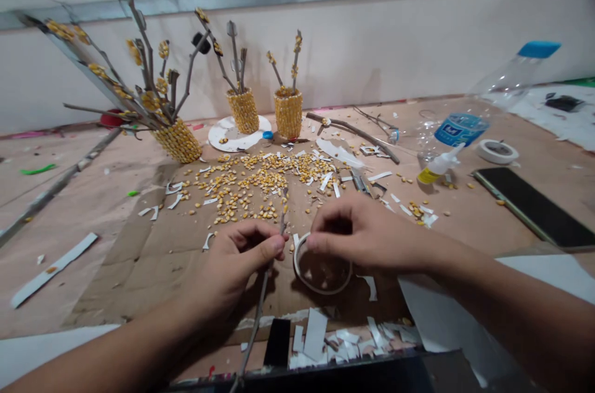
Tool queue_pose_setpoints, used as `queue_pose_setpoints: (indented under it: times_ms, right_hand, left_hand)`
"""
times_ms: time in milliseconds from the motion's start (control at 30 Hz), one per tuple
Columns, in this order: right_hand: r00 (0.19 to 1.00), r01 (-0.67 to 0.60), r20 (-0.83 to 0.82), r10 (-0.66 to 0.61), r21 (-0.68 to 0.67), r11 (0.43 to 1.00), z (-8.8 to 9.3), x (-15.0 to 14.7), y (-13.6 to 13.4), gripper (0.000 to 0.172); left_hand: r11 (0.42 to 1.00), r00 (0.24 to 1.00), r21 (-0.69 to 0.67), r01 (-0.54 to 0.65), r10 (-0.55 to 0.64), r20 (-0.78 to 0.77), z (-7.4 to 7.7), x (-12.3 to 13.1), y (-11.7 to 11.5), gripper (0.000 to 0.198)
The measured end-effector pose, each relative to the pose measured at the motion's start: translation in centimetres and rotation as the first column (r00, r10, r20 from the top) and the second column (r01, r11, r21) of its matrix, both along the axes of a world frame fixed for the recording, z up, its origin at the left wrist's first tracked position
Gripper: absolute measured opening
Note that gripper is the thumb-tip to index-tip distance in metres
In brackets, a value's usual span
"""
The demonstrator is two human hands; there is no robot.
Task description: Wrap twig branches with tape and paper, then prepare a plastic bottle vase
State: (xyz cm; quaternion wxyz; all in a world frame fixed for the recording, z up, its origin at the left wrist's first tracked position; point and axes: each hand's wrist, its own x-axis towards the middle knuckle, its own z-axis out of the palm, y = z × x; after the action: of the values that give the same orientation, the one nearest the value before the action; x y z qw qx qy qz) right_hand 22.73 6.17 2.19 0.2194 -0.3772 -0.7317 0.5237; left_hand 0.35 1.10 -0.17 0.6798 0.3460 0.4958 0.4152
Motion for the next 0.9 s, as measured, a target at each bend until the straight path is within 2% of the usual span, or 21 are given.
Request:
queue_pose_setpoints:
  times_ms: [33, 100, 167, 233, 300, 400, 467, 533, 567, 633, 667, 733, 900]
  right_hand:
    - [0.998, -0.052, 0.027, 0.054, -0.077, 0.996, -0.2, -0.2, -0.2, 0.023]
    - [0.993, -0.086, 0.074, 0.091, -0.074, 0.994, -0.5, -0.5, -0.5, 0.022]
    - [0.985, -0.056, 0.168, 0.041, 0.087, 0.995, -0.6, -0.3, -0.3, 0.016]
    - [0.953, -0.025, 0.295, -0.065, 0.293, 0.956, -0.5, 0.3, 0.4, 0.007]
    - [0.918, -0.075, 0.388, -0.083, 0.376, 0.924, -0.3, 1.0, 1.0, 0.005]
    - [0.897, -0.231, 0.440, 0.045, 0.379, 0.896, 0.0, 1.3, 1.0, 0.006]
    - [0.874, -0.348, 0.456, 0.167, 0.350, 0.869, 0.1, 0.9, 0.3, 0.019]
    - [0.840, -0.433, 0.489, 0.237, 0.337, 0.836, 0.1, 0.3, -0.5, 0.031]
    - [0.822, -0.459, 0.512, 0.247, 0.342, 0.820, 0.1, 0.0, -0.8, 0.028]
    - [0.803, -0.485, 0.543, 0.247, 0.354, 0.799, -0.1, -0.4, -1.2, 0.013]
    - [0.803, -0.486, 0.542, 0.248, 0.354, 0.799, -0.2, -0.5, -1.2, 0.007]
    - [0.835, -0.446, 0.494, 0.242, 0.352, 0.823, -0.3, -0.4, -0.9, 0.006]
    - [0.977, -0.171, 0.178, 0.116, 0.336, 0.926, 0.0, 0.8, 0.0, 0.005]
  left_hand:
    - [1.000, 1.000, 0.010, -0.003, 0.003, 0.013, -0.1, -0.1, 0.2, 0.031]
    - [0.999, 1.000, 0.041, 0.004, -0.005, 0.018, -0.2, -0.2, 0.3, 0.033]
    - [0.999, 1.000, 0.050, 0.005, -0.005, 0.014, -0.2, -0.1, 0.3, 0.036]
    - [1.000, 1.000, 0.015, 0.010, -0.010, 0.007, 0.0, 0.1, 0.2, 0.039]
    - [1.000, 1.000, -0.013, 0.009, -0.009, -0.010, 0.0, 0.3, 0.1, 0.041]
    - [0.999, 0.998, 0.036, -0.007, 0.009, -0.058, 0.0, 0.6, 0.2, 0.039]
    - [0.996, 0.995, 0.087, -0.018, 0.026, -0.095, 0.0, 0.7, 0.2, 0.038]
    - [0.992, 0.991, 0.126, -0.029, 0.045, -0.125, 0.1, 0.6, 0.3, 0.038]
    - [0.989, 0.989, 0.140, -0.039, 0.058, -0.136, 0.2, 0.6, 0.3, 0.038]
    - [0.986, 0.987, 0.155, -0.055, 0.078, -0.143, 0.2, 0.4, 0.3, 0.037]
    - [0.986, 0.987, 0.154, -0.058, 0.080, -0.141, 0.2, 0.4, 0.3, 0.036]
    - [0.987, 0.989, 0.146, -0.061, 0.079, -0.123, 0.1, 0.2, 0.4, 0.034]
    - [0.989, 0.998, 0.136, -0.060, 0.062, -0.013, 0.1, -0.3, 0.3, 0.017]
